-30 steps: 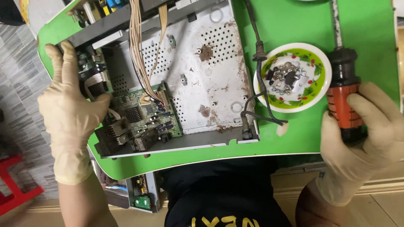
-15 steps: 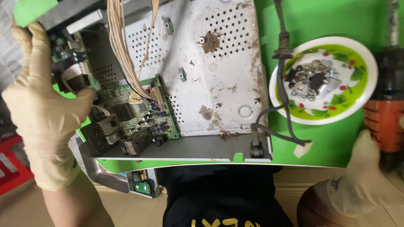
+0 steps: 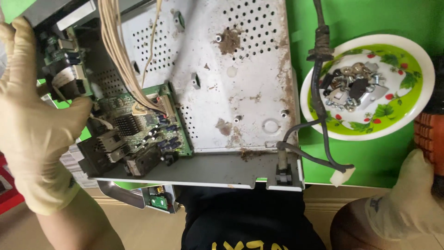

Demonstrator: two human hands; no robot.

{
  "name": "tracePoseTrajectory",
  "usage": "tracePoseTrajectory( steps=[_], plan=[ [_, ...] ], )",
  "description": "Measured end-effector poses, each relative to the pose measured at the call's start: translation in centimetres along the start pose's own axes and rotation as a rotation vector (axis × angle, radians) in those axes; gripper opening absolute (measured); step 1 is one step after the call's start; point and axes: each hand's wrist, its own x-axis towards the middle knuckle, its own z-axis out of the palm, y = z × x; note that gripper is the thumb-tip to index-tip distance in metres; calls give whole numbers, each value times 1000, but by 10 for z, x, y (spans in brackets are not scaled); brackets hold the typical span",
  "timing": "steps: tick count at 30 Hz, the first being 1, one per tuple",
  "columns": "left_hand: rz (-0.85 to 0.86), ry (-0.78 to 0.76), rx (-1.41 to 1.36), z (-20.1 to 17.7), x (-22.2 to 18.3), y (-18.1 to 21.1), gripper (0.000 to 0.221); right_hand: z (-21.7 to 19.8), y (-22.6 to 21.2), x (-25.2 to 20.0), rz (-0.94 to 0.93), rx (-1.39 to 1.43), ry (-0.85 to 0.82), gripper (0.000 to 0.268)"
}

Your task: Disassembling and cleaning an electronic device using a screwdriver and toothbrush

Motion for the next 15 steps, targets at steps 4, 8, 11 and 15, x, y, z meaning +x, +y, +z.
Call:
tracePoseTrajectory(
  steps=[4,8,11,15],
  plan=[
    [-29,13,-22,2,1,1,90,-5,-53,74,445,699,161,12],
    [101,56,28,5,2,-7,87,-13,-92,110,990,1591,427,7],
    [94,64,42,7,0,-13,88,-26,140,-1,999,2863,49,17],
    [51,73,62,5,0,-10,91,-25,444,-162,900,2934,1017,24]
  ],
)
